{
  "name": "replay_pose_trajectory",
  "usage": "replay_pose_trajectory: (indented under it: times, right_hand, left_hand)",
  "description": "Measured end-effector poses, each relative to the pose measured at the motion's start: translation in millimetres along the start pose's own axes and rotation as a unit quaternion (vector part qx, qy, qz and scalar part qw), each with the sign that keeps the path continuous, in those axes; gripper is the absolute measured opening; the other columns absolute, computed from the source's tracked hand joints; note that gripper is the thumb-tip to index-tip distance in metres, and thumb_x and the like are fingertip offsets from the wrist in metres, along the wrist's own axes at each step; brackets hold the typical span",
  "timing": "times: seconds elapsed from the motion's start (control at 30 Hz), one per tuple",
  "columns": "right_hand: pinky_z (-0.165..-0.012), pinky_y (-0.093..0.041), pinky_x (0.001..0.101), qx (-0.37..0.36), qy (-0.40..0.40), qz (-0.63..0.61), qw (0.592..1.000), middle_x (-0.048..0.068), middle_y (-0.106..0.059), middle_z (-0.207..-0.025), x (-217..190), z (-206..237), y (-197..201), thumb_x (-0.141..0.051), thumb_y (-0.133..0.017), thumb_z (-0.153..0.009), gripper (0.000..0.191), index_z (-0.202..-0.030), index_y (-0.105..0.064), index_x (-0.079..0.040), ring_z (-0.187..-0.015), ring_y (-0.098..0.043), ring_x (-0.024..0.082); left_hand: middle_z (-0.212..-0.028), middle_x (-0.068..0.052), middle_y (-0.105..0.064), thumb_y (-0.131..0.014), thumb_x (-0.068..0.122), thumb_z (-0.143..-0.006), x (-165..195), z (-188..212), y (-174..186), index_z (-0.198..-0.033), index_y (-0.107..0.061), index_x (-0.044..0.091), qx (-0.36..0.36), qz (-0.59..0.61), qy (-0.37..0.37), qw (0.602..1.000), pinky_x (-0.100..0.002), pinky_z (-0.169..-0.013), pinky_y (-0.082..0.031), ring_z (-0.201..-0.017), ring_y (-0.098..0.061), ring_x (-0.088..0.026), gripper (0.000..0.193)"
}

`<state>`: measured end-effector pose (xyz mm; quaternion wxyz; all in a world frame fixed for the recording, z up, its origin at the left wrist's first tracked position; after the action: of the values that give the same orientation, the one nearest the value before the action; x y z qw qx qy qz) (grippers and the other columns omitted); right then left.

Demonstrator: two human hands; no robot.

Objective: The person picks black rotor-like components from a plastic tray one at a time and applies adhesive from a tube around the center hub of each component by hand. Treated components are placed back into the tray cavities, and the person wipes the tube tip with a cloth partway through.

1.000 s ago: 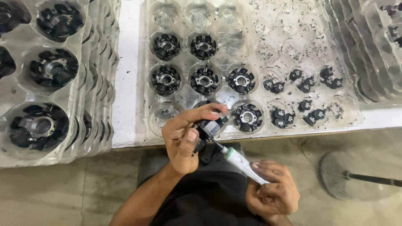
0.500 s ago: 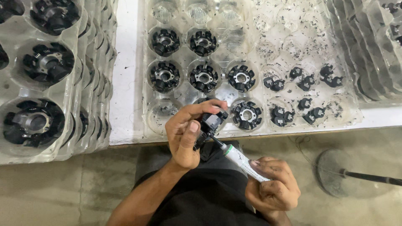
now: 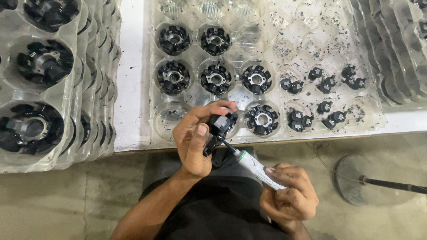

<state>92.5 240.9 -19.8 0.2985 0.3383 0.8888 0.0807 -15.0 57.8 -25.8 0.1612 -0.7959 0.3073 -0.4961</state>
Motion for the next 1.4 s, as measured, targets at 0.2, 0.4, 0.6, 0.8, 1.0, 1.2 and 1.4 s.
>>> replay_pose_trajectory:
  times: [0.2,0.4,0.6,0.8,1.0,1.2,1.4]
  right_hand:
    - [-0.068,-0.061,0.0411,-0.003,-0.015,0.001,1.000,0.018,-0.068,-0.087,0.7,-0.9,-0.6,0.018,-0.072,-0.068,0.044,-0.065,-0.035,-0.007,-0.077,-0.071,0.029]
    - [-0.069,-0.060,0.0413,0.044,0.001,0.011,0.999,0.021,-0.070,-0.091,7.4,2.4,-5.7,0.020,-0.069,-0.072,0.042,-0.072,-0.035,-0.005,-0.076,-0.068,0.028]
    - [-0.068,-0.059,0.0427,0.049,0.012,0.004,0.999,0.021,-0.069,-0.089,11.1,6.2,-9.6,0.020,-0.068,-0.069,0.043,-0.069,-0.035,-0.007,-0.074,-0.066,0.029]
    - [-0.068,-0.061,0.0422,0.045,-0.005,0.008,0.999,0.021,-0.069,-0.089,12.1,8.1,-7.3,0.019,-0.069,-0.068,0.043,-0.068,-0.035,-0.008,-0.076,-0.069,0.029]
    - [-0.071,-0.061,0.0436,0.042,-0.017,0.006,0.999,0.019,-0.067,-0.089,11.5,10.9,-7.2,0.018,-0.071,-0.068,0.043,-0.067,-0.036,-0.007,-0.078,-0.069,0.029]
    - [-0.071,-0.061,0.0433,0.024,-0.029,0.006,0.999,0.020,-0.068,-0.090,8.8,6.6,-5.3,0.019,-0.073,-0.068,0.043,-0.067,-0.038,-0.007,-0.078,-0.069,0.030]
    - [-0.071,-0.061,0.0416,0.021,-0.042,0.010,0.999,0.018,-0.068,-0.086,4.6,-1.8,-2.0,0.017,-0.073,-0.068,0.043,-0.066,-0.038,-0.007,-0.077,-0.070,0.028]
  left_hand:
    - [-0.130,-0.029,-0.064,-0.049,0.037,-0.109,-11.5,-1.1,-0.5,-0.128,-0.056,-0.005,0.088,0.148,0.036,0.984,-0.049,-0.105,-0.054,-0.120,-0.066,-0.040,0.047]
    - [-0.124,-0.023,-0.065,-0.052,0.037,-0.102,-18.1,5.0,-5.6,-0.128,-0.057,0.006,0.201,0.309,0.154,0.917,-0.057,-0.094,-0.056,-0.114,-0.064,-0.043,0.041]
    - [-0.122,-0.022,-0.066,-0.055,0.040,-0.099,-19.5,11.2,-10.8,-0.122,-0.063,0.007,0.234,0.340,0.206,0.887,-0.058,-0.094,-0.056,-0.114,-0.065,-0.044,0.041]
    - [-0.121,-0.022,-0.067,-0.054,0.041,-0.098,-21.4,11.6,-8.5,-0.119,-0.063,0.006,0.250,0.326,0.236,0.881,-0.058,-0.094,-0.056,-0.115,-0.065,-0.044,0.042]
    - [-0.121,-0.021,-0.067,-0.054,0.040,-0.098,-24.8,11.4,-5.5,-0.117,-0.063,0.006,0.245,0.354,0.246,0.868,-0.058,-0.096,-0.055,-0.116,-0.064,-0.044,0.040]
    - [-0.120,-0.021,-0.068,-0.057,0.042,-0.096,-24.4,10.5,-5.8,-0.116,-0.063,0.007,0.257,0.358,0.261,0.859,-0.056,-0.096,-0.054,-0.114,-0.064,-0.043,0.041]
    - [-0.118,-0.020,-0.069,-0.057,0.043,-0.092,-25.2,9.0,-7.5,-0.112,-0.064,0.008,0.279,0.368,0.291,0.838,-0.055,-0.095,-0.054,-0.113,-0.065,-0.043,0.041]
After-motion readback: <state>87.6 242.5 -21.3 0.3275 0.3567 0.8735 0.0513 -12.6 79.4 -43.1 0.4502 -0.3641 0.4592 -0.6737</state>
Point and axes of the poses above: each hand's wrist, its own z-axis away from the middle knuckle, its own y-axis out of the back of the hand, x = y × z, the point moved 2 cm from there along -z, towards the middle knuckle
